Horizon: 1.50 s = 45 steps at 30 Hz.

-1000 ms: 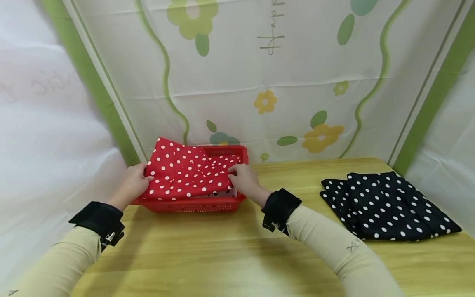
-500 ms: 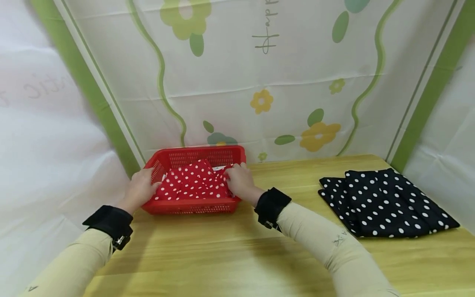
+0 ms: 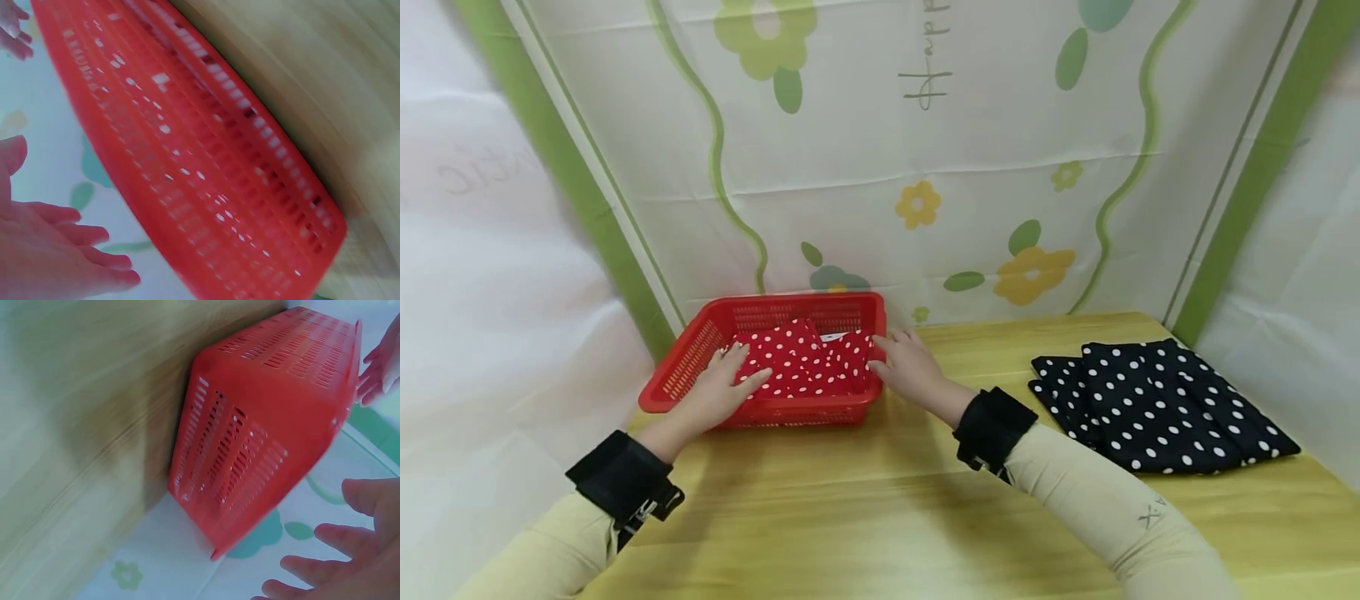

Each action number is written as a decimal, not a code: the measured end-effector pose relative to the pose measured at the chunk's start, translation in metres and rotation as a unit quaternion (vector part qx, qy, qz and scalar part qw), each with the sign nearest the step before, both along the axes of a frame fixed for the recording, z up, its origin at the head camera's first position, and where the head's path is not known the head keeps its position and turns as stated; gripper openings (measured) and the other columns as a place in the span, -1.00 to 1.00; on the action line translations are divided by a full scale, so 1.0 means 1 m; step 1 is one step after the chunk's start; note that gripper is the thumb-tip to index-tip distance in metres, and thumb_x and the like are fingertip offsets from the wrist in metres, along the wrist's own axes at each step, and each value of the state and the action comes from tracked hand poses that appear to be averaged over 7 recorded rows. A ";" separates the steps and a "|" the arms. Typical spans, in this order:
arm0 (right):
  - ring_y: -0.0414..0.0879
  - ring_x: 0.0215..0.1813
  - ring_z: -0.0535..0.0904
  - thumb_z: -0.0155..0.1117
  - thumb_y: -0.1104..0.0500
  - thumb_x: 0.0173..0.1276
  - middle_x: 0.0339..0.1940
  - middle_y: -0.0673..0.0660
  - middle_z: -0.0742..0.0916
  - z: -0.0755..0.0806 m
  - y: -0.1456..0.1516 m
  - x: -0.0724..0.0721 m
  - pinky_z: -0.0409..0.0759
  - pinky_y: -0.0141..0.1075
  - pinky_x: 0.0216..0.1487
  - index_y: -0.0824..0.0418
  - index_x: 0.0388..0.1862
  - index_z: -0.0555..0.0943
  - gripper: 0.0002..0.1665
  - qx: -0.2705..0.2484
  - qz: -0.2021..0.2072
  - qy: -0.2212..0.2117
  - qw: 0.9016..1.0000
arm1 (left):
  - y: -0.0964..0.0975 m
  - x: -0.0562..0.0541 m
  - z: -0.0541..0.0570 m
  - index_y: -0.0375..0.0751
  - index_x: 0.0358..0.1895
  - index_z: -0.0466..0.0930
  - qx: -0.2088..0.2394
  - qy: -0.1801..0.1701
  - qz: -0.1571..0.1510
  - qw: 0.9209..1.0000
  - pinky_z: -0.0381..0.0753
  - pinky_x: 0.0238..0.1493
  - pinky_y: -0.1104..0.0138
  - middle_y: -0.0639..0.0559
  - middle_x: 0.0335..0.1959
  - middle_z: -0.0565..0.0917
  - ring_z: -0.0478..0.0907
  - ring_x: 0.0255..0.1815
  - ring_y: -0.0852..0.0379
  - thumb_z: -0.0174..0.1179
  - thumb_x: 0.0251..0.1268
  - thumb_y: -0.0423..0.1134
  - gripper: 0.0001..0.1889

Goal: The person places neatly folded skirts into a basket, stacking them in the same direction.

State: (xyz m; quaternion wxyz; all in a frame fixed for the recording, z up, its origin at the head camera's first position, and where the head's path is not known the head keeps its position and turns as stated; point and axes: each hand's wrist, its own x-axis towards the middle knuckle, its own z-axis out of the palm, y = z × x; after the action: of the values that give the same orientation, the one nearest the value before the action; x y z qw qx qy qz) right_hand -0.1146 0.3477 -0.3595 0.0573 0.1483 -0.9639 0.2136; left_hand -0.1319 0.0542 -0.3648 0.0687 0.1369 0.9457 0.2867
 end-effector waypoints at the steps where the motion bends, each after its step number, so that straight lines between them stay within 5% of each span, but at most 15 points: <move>1: 0.35 0.41 0.19 0.23 0.12 0.42 0.35 0.45 0.41 0.000 0.004 0.002 0.24 0.19 0.34 0.42 0.33 0.41 -0.40 -0.001 0.002 0.000 1.000 | 0.002 0.003 0.001 -0.49 0.49 -0.07 0.001 -0.002 -0.001 1.000 -0.23 0.38 -0.30 -0.45 0.50 -0.05 -0.33 0.49 -0.44 0.06 0.42 0.01 -0.17; 10: 0.43 0.43 0.12 0.19 0.15 0.45 0.41 0.49 0.31 0.000 0.032 0.019 0.14 0.25 0.35 0.46 0.37 0.34 -0.37 -0.012 0.011 0.008 1.000 | 0.026 0.022 0.008 -0.48 0.49 -0.10 0.013 -0.043 -0.019 0.999 -0.25 0.36 -0.31 -0.44 0.51 -0.12 -0.38 0.48 -0.47 0.01 0.43 0.12 -0.13; 45: 0.47 0.44 0.02 0.10 0.04 0.50 0.42 0.50 0.28 0.002 0.098 0.062 0.02 0.32 0.36 0.42 0.39 0.33 -0.36 0.038 -0.025 -0.014 0.999 | 0.101 0.058 -0.002 -0.40 0.50 0.03 0.013 -0.024 -0.027 0.999 -0.26 0.35 -0.34 -0.39 0.52 -0.04 -0.35 0.49 -0.44 0.13 0.36 0.11 -0.14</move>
State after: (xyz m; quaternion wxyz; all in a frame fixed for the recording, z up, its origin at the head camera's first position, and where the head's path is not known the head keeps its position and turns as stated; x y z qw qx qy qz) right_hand -0.0521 0.4455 -0.3574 0.0437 0.1236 -0.9754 0.1771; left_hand -0.0742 0.1548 -0.3671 0.0975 0.1568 0.9358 0.3004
